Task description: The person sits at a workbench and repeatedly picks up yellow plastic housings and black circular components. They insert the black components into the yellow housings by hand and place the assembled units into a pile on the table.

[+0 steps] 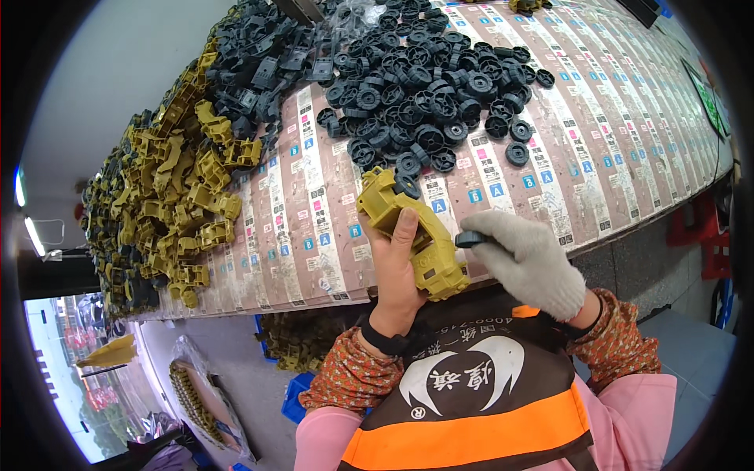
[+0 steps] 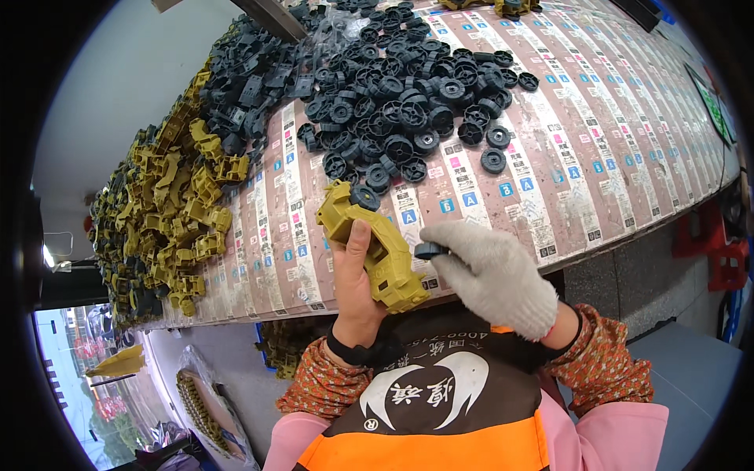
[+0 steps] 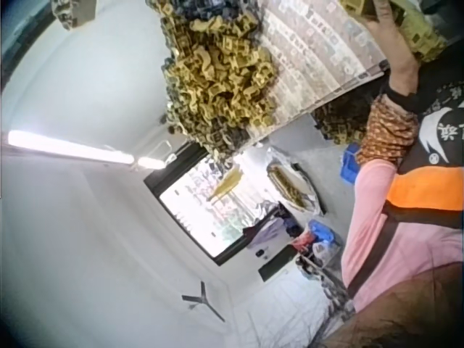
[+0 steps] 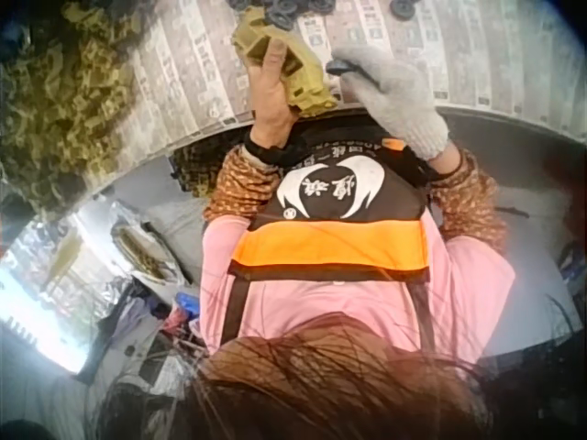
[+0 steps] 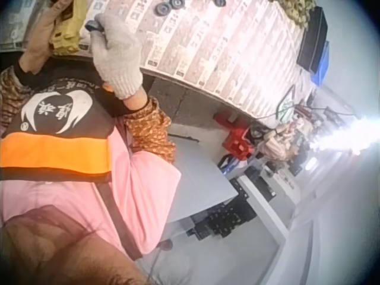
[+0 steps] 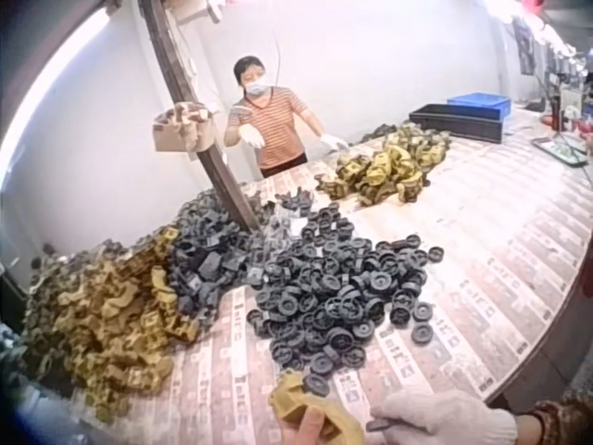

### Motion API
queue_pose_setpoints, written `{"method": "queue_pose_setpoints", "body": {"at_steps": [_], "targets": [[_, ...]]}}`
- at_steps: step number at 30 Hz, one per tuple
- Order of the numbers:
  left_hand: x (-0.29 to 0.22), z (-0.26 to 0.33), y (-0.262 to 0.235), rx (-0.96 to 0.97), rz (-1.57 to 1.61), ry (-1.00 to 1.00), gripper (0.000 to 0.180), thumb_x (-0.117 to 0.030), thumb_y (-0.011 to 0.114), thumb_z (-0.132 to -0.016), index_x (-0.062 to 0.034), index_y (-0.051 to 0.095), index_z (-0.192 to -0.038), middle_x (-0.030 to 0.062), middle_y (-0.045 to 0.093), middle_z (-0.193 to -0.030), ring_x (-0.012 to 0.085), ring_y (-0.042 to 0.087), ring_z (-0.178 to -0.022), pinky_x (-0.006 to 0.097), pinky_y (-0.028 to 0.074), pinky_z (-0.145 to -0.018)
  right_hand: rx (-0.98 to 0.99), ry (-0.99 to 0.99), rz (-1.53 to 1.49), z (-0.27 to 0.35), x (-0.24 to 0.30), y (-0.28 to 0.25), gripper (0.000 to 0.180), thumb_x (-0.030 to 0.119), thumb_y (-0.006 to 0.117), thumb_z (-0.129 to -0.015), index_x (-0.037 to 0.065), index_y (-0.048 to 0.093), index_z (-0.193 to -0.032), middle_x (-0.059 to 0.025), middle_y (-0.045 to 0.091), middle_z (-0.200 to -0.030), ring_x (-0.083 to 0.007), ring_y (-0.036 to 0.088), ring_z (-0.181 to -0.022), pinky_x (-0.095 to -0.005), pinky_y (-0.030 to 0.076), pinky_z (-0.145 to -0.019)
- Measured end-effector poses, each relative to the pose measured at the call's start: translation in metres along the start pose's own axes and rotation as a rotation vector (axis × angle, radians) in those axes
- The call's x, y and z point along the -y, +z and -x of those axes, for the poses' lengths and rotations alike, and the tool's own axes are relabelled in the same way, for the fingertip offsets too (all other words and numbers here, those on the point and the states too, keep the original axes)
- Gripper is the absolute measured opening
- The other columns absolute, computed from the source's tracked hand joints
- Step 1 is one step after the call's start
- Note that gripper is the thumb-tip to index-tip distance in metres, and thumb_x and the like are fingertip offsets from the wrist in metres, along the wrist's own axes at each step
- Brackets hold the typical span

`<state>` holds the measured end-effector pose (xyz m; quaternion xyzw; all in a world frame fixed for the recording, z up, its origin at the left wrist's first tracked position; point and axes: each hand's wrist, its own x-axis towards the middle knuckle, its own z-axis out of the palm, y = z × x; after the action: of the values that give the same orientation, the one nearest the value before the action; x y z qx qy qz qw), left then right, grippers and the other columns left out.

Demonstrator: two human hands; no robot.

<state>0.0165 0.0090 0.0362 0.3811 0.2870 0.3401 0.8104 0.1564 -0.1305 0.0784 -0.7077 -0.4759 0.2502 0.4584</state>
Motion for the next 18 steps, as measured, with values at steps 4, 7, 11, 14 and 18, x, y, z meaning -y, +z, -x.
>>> {"method": "queue_pose_setpoints", "body": {"at_steps": [4, 7, 11, 14, 18], "targets": [[0.003, -0.002, 0.001, -0.062, -0.043, 0.077, 0.041, -0.027, 0.07, -0.105, -0.0118, 0.048, -0.136, 0.0043, 0.065, -0.11, 0.0158, 0.07, -0.093, 0.033, 0.062, -0.077, -0.042, 0.016, 0.016, 0.014, 0.007, 0.013, 0.032, 0.004, 0.07, -0.09, 0.001, 0.067, -0.122, -0.0207, 0.073, -0.1, -0.0386, 0.073, -0.088, -0.0431, 0.057, -0.076], [0.003, -0.002, 0.0, -0.067, -0.068, 0.084, 0.049, -0.025, 0.071, -0.104, -0.0132, 0.042, -0.142, 0.0039, 0.062, -0.114, 0.0148, 0.068, -0.095, 0.032, 0.061, -0.077, -0.02, 0.005, 0.09, 0.019, 0.011, 0.017, 0.034, 0.004, 0.07, -0.091, 0.002, 0.066, -0.125, -0.0216, 0.073, -0.101, -0.0399, 0.073, -0.088, -0.0436, 0.057, -0.075], [-0.001, 0.003, -0.002, -0.051, -0.108, 0.077, 0.066, -0.021, 0.074, -0.102, -0.0179, 0.032, -0.153, 0.003, 0.058, -0.122, 0.012, 0.064, -0.1, 0.027, 0.059, -0.077, -0.055, 0.0, 0.073, 0.027, 0.015, 0.022, 0.035, 0.003, 0.068, -0.091, 0.003, 0.066, -0.127, -0.0224, 0.072, -0.1, -0.0403, 0.073, -0.088, -0.0439, 0.057, -0.075], [-0.004, 0.004, 0.0, -0.046, -0.13, 0.114, 0.07, -0.021, 0.074, -0.102, -0.0195, 0.029, -0.155, 0.003, 0.058, -0.123, 0.0116, 0.064, -0.1, 0.025, 0.059, -0.076, -0.084, 0.002, 0.009, 0.025, 0.016, 0.022, 0.035, 0.001, 0.067, -0.091, 0.002, 0.067, -0.126, -0.0217, 0.073, -0.099, -0.0381, 0.073, -0.086, -0.0421, 0.057, -0.074], [-0.006, 0.004, -0.001, -0.038, -0.15, 0.13, 0.075, -0.018, 0.074, -0.102, -0.0206, 0.025, -0.157, 0.0032, 0.058, -0.124, 0.0123, 0.065, -0.1, 0.026, 0.06, -0.076, -0.08, 0.155, -0.152, 0.023, 0.005, 0.024, 0.033, 0.002, 0.066, -0.091, 0.001, 0.068, -0.124, -0.0189, 0.074, -0.098, -0.0313, 0.075, -0.085, -0.0387, 0.058, -0.075]]}}
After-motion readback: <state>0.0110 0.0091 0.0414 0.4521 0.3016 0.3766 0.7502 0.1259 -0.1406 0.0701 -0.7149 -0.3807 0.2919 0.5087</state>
